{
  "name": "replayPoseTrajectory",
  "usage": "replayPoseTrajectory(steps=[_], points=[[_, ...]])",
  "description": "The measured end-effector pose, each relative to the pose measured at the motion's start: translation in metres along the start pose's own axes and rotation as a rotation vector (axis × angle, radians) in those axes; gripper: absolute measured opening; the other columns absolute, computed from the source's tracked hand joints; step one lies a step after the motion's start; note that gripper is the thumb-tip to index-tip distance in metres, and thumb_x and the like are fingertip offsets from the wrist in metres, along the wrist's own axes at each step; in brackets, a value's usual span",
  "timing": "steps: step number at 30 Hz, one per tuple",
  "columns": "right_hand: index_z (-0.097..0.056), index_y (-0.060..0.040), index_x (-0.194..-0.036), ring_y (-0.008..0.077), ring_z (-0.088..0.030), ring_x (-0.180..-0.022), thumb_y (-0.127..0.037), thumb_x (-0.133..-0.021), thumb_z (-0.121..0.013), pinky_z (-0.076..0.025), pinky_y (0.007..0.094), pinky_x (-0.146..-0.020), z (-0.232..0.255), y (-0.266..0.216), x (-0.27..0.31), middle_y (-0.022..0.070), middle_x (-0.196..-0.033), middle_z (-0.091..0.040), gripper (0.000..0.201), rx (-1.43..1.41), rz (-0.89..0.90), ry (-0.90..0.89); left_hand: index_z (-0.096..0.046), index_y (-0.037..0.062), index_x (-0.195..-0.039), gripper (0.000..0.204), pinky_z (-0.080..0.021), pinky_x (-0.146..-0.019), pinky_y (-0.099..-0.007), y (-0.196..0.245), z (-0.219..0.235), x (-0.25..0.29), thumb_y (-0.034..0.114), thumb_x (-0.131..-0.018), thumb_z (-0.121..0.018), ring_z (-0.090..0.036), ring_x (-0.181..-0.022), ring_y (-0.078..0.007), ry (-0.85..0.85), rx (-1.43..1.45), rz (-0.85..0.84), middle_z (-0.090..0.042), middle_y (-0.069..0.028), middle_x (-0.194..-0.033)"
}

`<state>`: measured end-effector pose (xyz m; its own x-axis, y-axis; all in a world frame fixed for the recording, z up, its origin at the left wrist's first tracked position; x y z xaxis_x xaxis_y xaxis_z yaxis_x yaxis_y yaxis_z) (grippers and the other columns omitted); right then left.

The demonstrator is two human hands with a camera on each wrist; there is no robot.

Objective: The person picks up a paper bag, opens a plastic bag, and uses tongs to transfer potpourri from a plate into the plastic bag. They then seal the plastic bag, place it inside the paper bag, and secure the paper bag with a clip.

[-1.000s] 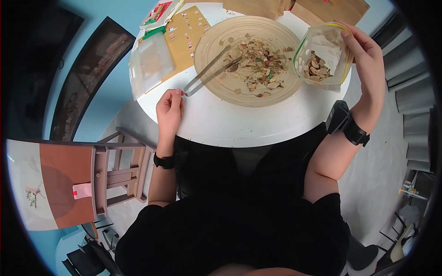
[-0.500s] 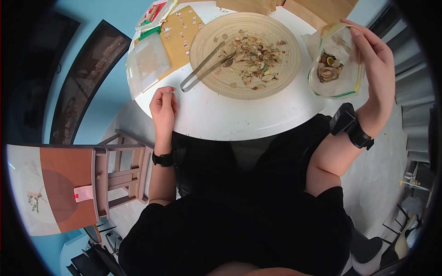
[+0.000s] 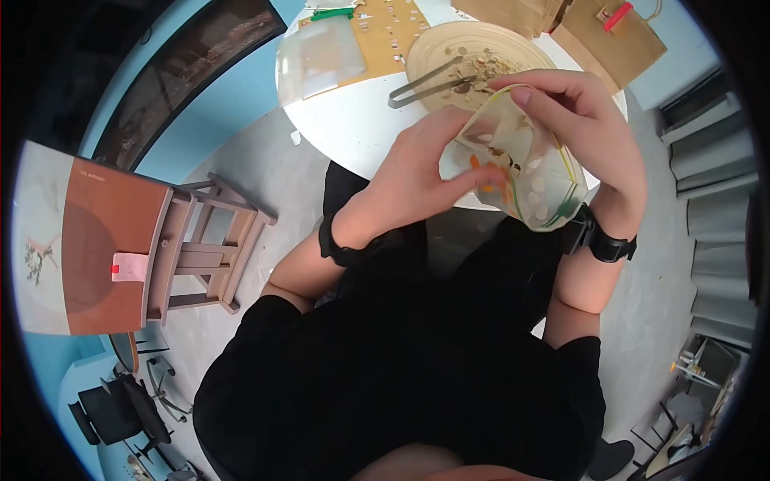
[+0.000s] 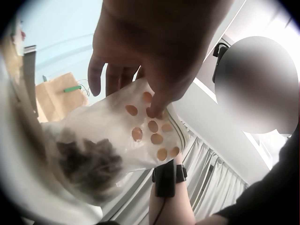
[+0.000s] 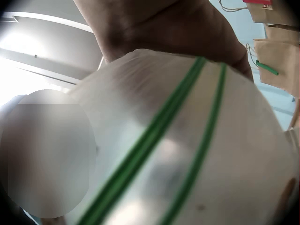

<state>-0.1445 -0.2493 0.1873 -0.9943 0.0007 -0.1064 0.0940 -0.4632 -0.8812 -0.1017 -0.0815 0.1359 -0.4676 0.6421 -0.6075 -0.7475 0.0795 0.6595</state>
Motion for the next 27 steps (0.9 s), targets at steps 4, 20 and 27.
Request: replayPoseTrajectory(steps=[4, 20, 27], points=[[-0.07, -0.0005, -0.127, 0.0068, -0.063, -0.093, -0.02, -0.099, -0.066, -0.051, 0.024, -0.08, -0.001, 0.004, 0.005, 0.0015, -0.096, -0.069, 0.035, -0.05, 0.011, -0.007, -0.073, -0.0017, -0.107, 0.017, -0.053, -0.072, -0.0275, -0.016, 0.018, 0.008, 0.008, -0.093, -0.074, -0.07, -0.078, -0.0151, 0.197, 0.246, 0.145, -0.073, -0.0084, -0.087], [-0.072, 0.0017, -0.093, 0.0069, -0.061, -0.081, -0.002, -0.091, -0.076, -0.049, 0.0226, -0.075, -0.026, 0.027, 0.043, 0.0009, -0.086, -0.069, 0.006, -0.246, 0.122, 0.414, -0.075, -0.0023, -0.097, 0.017, -0.046, -0.06, -0.0198, -0.034, 0.083, 0.039, 0.014, -0.1, -0.07, -0.062, -0.066, -0.0043, 0.405, 0.341, 0.268, -0.067, 0.0021, -0.07], [-0.073, 0.0021, -0.098, 0.0057, -0.06, -0.076, -0.004, -0.094, -0.075, -0.048, 0.0211, -0.07, -0.025, 0.023, 0.036, 0.0006, -0.083, -0.069, 0.008, -0.143, 0.149, 0.508, -0.073, -0.0032, -0.107, 0.016, -0.048, -0.064, -0.02, -0.047, 0.081, 0.05, 0.011, -0.1, -0.069, -0.064, -0.073, -0.006, 0.362, 0.572, 0.363, -0.07, -0.0009, -0.085]])
Point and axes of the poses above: each hand's wrist, its own x-axis away from the middle knuckle, its own z-axis out of the back of the hand, y = z × x, the point moved 7 cm from there along -x, towards the middle knuckle
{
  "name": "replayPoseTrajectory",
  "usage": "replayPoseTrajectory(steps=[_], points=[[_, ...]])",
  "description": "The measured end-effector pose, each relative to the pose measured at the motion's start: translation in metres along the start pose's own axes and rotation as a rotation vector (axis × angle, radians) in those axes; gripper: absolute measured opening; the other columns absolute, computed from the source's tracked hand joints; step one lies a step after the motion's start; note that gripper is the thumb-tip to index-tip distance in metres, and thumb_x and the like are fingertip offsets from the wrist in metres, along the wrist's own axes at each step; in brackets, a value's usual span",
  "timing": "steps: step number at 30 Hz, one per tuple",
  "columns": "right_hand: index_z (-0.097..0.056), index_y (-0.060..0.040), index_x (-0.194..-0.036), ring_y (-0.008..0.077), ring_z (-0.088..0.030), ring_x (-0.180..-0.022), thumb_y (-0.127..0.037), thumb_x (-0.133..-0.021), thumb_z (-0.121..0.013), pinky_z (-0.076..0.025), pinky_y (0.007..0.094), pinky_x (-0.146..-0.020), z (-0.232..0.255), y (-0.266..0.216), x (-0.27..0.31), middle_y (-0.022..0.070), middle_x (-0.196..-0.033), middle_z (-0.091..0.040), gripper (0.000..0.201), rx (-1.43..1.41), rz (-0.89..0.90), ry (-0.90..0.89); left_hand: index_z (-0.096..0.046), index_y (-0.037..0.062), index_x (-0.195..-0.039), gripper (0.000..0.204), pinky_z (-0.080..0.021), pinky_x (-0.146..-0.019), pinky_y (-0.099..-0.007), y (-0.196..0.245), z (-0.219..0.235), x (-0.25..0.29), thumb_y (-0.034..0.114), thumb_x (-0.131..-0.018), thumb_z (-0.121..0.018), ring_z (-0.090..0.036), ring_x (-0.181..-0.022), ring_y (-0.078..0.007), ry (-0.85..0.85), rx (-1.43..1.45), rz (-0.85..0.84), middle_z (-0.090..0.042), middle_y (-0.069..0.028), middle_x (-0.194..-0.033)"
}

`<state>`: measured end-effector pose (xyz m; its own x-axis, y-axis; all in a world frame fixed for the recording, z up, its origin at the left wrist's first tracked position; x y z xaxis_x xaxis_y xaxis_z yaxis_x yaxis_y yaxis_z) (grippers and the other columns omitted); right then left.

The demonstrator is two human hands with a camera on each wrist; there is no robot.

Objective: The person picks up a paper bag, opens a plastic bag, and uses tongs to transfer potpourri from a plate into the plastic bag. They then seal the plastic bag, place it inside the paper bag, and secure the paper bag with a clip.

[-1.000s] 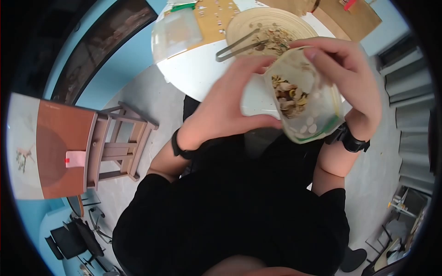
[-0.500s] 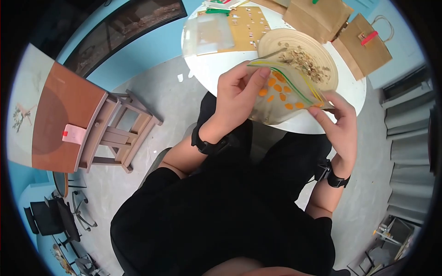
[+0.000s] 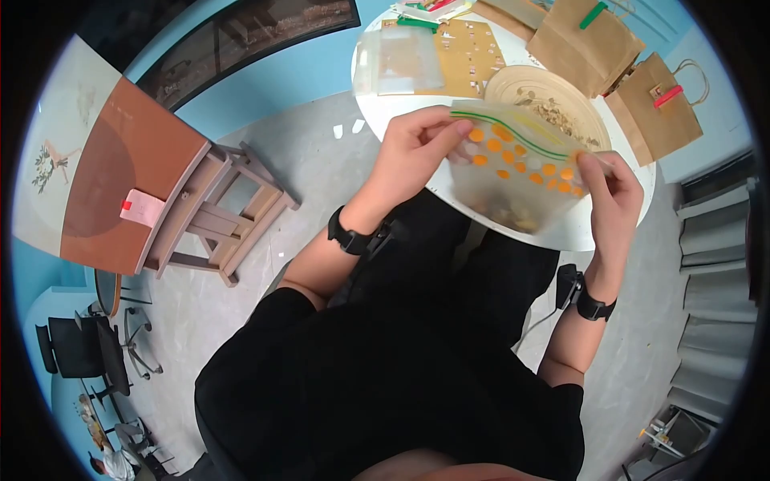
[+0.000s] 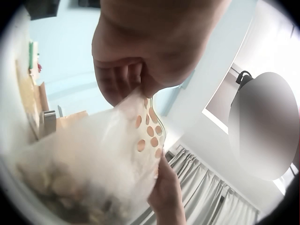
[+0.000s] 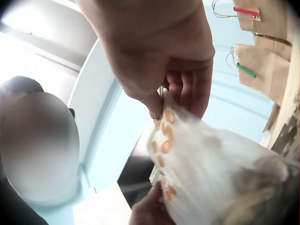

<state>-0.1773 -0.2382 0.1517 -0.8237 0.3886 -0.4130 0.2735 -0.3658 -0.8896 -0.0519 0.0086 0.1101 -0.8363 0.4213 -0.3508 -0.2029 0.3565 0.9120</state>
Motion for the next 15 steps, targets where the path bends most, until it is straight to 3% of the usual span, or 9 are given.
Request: replayPoseTrajectory(steps=[1, 2, 5, 8, 11, 15], points=[[-0.073, 0.0019, -0.099, 0.0057, -0.06, -0.075, -0.004, -0.094, -0.074, -0.048, 0.0211, -0.07, 0.001, 0.0, -0.009, 0.0004, -0.083, -0.069, 0.008, 0.032, -0.003, -0.008, -0.072, -0.0034, -0.109, 0.016, -0.049, -0.065, -0.0204, 0.003, 0.001, -0.012, 0.01, -0.101, -0.068, -0.064, -0.074, -0.0061, -0.017, 0.0, -0.026, -0.07, -0.0014, -0.087], [-0.074, 0.001, -0.101, 0.0052, -0.06, -0.074, -0.007, -0.095, -0.075, -0.048, 0.0211, -0.069, 0.005, -0.009, -0.008, -0.0004, -0.082, -0.07, 0.01, -0.055, 0.067, 0.059, -0.071, -0.0039, -0.112, 0.017, -0.051, -0.069, -0.0211, 0.006, 0.015, -0.015, 0.008, -0.101, -0.067, -0.065, -0.079, -0.0062, 0.013, -0.242, -0.073, -0.071, -0.0015, -0.087], [-0.074, 0.001, -0.1, 0.0047, -0.06, -0.073, -0.009, -0.096, -0.075, -0.049, 0.0211, -0.069, -0.011, 0.012, -0.021, -0.0004, -0.082, -0.07, 0.011, -0.02, -0.035, -0.064, -0.072, -0.0038, -0.111, 0.018, -0.049, -0.067, -0.0203, 0.004, 0.004, -0.023, 0.011, -0.101, -0.067, -0.064, -0.077, -0.0055, -0.013, 0.012, -0.035, -0.073, -0.003, -0.087], [-0.074, 0.0004, -0.098, 0.0039, -0.059, -0.073, -0.014, -0.097, -0.075, -0.048, 0.0211, -0.068, -0.018, 0.027, -0.022, -0.0014, -0.082, -0.07, 0.014, -0.042, -0.085, -0.039, -0.072, -0.0038, -0.111, 0.02, -0.05, -0.067, -0.0209, -0.01, 0.01, -0.03, 0.014, -0.102, -0.067, -0.064, -0.076, -0.0058, -0.078, -0.113, -0.017, -0.073, -0.0041, -0.085], [-0.074, 0.0002, -0.094, 0.0035, -0.055, -0.072, -0.018, -0.098, -0.074, -0.045, 0.0206, -0.067, -0.017, 0.043, -0.019, -0.0029, -0.079, -0.067, 0.018, -0.053, -0.115, -0.044, -0.072, -0.0035, -0.108, 0.021, -0.051, -0.069, -0.0215, -0.012, 0.013, -0.033, 0.017, -0.103, -0.067, -0.065, -0.075, -0.0068, -0.006, -0.132, -0.053, -0.073, -0.0043, -0.085], [-0.072, 0.0013, -0.093, 0.0032, -0.052, -0.071, -0.019, -0.1, -0.072, -0.043, 0.0201, -0.066, -0.015, 0.04, -0.014, -0.0034, -0.076, -0.063, 0.022, -0.05, -0.015, 0.007, -0.071, -0.001, -0.103, 0.022, -0.047, -0.064, -0.0214, -0.018, 0.012, -0.034, 0.02, -0.103, -0.067, -0.06, -0.07, -0.0054, -0.005, -0.196, -0.054, -0.071, -0.0021, -0.082]])
Point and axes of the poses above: each hand's wrist, its own x-axis away from the middle knuckle, its own z-axis out of the back of the hand, y = z × x, the point moved 7 cm from there along -x, towards the middle knuckle
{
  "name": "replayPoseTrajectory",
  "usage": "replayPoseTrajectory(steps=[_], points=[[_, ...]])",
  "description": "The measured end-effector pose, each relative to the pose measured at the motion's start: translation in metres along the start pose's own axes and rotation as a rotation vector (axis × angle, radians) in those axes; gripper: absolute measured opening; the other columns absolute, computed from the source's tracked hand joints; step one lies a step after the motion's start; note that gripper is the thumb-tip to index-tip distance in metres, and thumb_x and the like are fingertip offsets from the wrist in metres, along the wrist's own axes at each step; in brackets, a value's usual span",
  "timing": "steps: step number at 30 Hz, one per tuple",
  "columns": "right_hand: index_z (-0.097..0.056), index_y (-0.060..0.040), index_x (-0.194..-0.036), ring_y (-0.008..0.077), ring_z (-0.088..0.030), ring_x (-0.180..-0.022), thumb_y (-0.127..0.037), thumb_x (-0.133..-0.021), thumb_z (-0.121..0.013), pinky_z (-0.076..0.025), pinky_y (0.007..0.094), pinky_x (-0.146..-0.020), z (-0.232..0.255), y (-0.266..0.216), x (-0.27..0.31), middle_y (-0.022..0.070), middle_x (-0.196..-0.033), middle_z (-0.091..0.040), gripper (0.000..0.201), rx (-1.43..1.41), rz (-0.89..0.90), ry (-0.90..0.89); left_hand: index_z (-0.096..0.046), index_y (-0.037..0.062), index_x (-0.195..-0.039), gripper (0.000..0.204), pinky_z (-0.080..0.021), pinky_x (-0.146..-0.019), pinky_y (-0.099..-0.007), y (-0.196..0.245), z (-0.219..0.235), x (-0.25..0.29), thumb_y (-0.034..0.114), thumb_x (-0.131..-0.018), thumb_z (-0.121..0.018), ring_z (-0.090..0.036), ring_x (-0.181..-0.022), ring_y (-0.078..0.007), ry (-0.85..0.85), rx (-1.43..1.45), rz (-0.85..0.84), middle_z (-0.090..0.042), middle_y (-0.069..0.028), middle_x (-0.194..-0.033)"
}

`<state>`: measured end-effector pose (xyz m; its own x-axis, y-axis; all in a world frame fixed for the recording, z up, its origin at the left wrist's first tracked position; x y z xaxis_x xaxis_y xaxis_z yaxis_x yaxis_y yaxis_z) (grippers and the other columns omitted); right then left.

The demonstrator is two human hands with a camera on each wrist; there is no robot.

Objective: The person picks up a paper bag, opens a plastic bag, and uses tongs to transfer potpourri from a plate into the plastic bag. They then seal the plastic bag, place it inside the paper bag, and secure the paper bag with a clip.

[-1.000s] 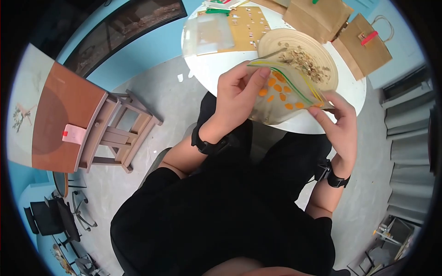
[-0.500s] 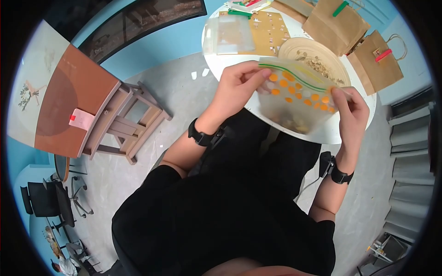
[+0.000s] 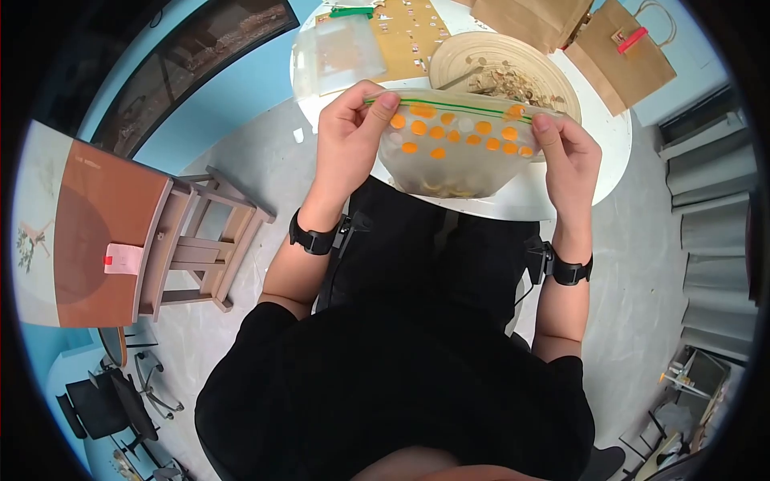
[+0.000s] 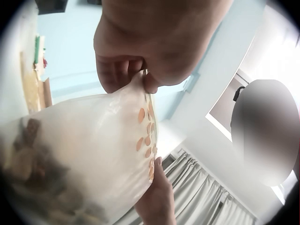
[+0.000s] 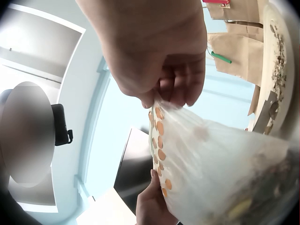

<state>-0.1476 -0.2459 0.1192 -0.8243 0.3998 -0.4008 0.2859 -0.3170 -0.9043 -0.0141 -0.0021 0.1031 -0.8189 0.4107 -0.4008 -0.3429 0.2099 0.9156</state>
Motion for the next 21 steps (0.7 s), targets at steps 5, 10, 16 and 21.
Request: replayPoseTrajectory(steps=[5, 10, 16, 21], points=[[-0.072, 0.0021, -0.094, 0.0036, -0.052, -0.071, -0.018, -0.101, -0.071, -0.042, 0.0208, -0.065, -0.005, -0.009, 0.001, -0.0026, -0.078, -0.063, 0.021, -0.014, 0.034, -0.016, -0.072, 0.0008, -0.104, 0.022, -0.046, -0.065, -0.0216, 0.006, 0.009, -0.01, 0.022, -0.1, -0.071, -0.058, -0.07, -0.0047, -0.107, -0.176, 0.051, -0.071, -0.001, -0.081], [-0.073, 0.0016, -0.094, 0.0065, -0.054, -0.068, -0.017, -0.099, -0.071, -0.044, 0.0239, -0.064, -0.012, -0.02, 0.003, 0.001, -0.077, -0.065, 0.019, 0.013, 0.065, -0.045, -0.072, 0.001, -0.107, 0.027, -0.051, -0.069, -0.0283, 0.073, -0.013, -0.017, 0.022, -0.091, -0.078, -0.066, -0.074, -0.0161, -0.163, -0.65, -0.224, -0.074, -0.0072, -0.086], [-0.074, 0.001, -0.093, 0.0126, -0.057, -0.066, -0.014, -0.096, -0.072, -0.045, 0.0272, -0.062, -0.017, -0.038, 0.006, 0.0064, -0.074, -0.065, 0.015, 0.153, 0.193, -0.099, -0.073, 0.0027, -0.1, 0.017, -0.049, -0.063, -0.0353, 0.092, -0.087, -0.009, 0.017, -0.091, -0.075, -0.065, -0.071, -0.0305, -0.456, -0.769, -0.358, -0.07, -0.0128, -0.081], [-0.074, 0.0009, -0.09, 0.017, -0.058, -0.063, -0.014, -0.096, -0.072, -0.046, 0.0294, -0.061, -0.014, -0.046, 0.011, 0.0077, -0.071, -0.064, 0.016, 0.249, 0.244, -0.074, -0.071, 0.0006, -0.095, 0.015, -0.047, -0.06, -0.0357, 0.087, -0.093, -0.007, 0.014, -0.091, -0.074, -0.061, -0.067, -0.0308, -0.505, -0.666, -0.316, -0.067, -0.0147, -0.078]])
Point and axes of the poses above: each hand's wrist, its own x-axis away from the middle knuckle, its own z-axis out of the back of the hand, y = z × x, the point moved 7 cm from there along -x, towards the middle knuckle
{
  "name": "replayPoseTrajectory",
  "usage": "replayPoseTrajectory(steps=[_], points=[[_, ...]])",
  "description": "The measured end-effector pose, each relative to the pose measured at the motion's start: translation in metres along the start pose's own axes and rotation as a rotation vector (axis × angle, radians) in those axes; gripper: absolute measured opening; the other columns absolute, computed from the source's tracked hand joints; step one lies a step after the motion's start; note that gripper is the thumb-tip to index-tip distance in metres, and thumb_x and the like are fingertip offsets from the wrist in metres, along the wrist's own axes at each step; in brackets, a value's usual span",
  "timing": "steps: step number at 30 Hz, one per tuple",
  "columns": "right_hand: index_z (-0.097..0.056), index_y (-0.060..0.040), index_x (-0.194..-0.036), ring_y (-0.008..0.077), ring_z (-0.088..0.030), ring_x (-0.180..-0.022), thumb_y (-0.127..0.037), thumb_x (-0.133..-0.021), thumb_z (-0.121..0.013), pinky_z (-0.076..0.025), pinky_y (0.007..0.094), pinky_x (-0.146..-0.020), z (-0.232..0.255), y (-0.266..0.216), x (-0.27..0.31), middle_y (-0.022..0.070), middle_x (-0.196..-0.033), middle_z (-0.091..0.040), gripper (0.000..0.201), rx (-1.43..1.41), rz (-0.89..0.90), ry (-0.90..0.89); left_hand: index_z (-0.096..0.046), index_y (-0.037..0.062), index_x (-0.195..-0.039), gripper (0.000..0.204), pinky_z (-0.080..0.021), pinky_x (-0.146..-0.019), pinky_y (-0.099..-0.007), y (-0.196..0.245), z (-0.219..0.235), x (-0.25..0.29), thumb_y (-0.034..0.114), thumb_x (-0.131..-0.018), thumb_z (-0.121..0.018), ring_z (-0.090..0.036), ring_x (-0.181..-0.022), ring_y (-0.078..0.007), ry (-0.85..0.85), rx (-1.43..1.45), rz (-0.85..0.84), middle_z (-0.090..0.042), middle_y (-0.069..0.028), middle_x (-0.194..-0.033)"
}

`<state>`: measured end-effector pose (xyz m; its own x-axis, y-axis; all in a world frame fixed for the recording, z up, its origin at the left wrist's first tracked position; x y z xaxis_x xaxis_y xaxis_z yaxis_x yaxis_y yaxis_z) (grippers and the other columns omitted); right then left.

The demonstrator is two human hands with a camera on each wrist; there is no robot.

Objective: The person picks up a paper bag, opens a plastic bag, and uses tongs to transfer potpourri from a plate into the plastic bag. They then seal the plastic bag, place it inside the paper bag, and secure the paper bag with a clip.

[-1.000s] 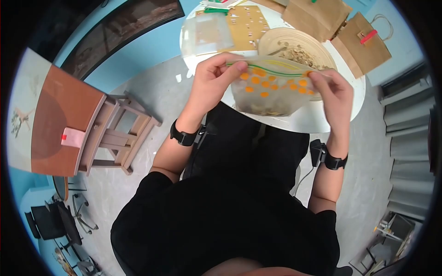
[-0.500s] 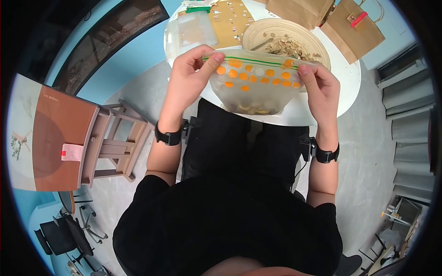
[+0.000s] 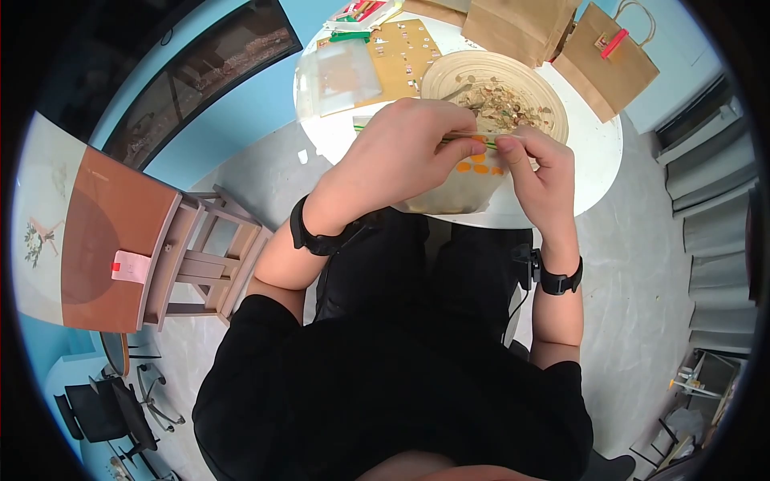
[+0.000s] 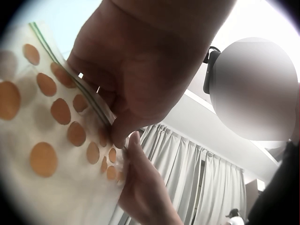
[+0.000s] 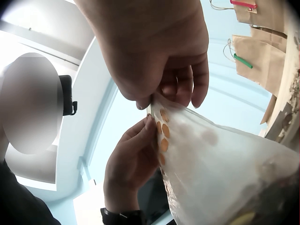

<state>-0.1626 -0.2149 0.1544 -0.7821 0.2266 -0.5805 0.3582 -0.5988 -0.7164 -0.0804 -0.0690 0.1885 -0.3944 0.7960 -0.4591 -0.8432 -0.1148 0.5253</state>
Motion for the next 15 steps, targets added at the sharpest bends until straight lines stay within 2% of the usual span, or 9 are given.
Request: replayPoseTrajectory(steps=[5, 8, 11, 15], points=[[-0.075, -0.0003, -0.091, 0.0204, -0.062, -0.062, -0.014, -0.096, -0.071, -0.047, 0.0314, -0.06, -0.002, 0.003, 0.001, 0.0089, -0.069, -0.065, 0.015, 0.064, 0.009, 0.016, -0.069, 0.0001, -0.093, 0.014, -0.046, -0.06, -0.0367, -0.003, 0.001, 0.001, 0.013, -0.091, -0.073, -0.059, -0.065, -0.0311, -0.033, 0.064, 0.051, -0.065, -0.0154, -0.075], [-0.075, -0.0001, -0.092, 0.0203, -0.062, -0.063, -0.013, -0.096, -0.071, -0.046, 0.0315, -0.06, -0.01, 0.002, 0.0, 0.0095, -0.069, -0.065, 0.014, -0.048, 0.008, -0.035, -0.066, 0.0001, -0.089, 0.013, -0.046, -0.06, -0.0386, -0.002, -0.001, 0.0, 0.012, -0.092, -0.07, -0.059, -0.065, -0.0332, -0.009, 0.034, 0.015, -0.063, -0.0163, -0.073], [-0.075, 0.0009, -0.092, 0.0199, -0.062, -0.063, -0.012, -0.095, -0.071, -0.046, 0.0313, -0.061, -0.01, 0.004, 0.002, 0.0091, -0.069, -0.065, 0.014, 0.0, -0.029, -0.021, -0.063, 0.0015, -0.085, 0.013, -0.045, -0.06, -0.0406, -0.008, -0.007, 0.0, 0.011, -0.092, -0.068, -0.058, -0.066, -0.0359, -0.003, 0.016, 0.028, -0.061, -0.0165, -0.071], [-0.074, 0.0026, -0.092, 0.0186, -0.061, -0.063, -0.011, -0.096, -0.07, -0.046, 0.0309, -0.061, -0.012, 0.007, 0.003, 0.0084, -0.069, -0.064, 0.015, 0.007, 0.009, -0.054, -0.06, 0.0034, -0.082, 0.016, -0.045, -0.06, -0.0419, -0.01, -0.01, 0.004, 0.013, -0.092, -0.068, -0.058, -0.067, -0.0373, -0.022, 0.021, 0.058, -0.061, -0.0153, -0.071]])
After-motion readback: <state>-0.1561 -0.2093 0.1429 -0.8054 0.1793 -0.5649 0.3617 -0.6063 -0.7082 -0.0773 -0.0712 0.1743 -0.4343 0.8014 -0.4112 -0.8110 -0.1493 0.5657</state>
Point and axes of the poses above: each hand's wrist, its own x-axis away from the middle knuckle, its own z-axis out of the back of the hand, y = z × x, the point moved 7 cm from there along -x, towards the middle knuckle
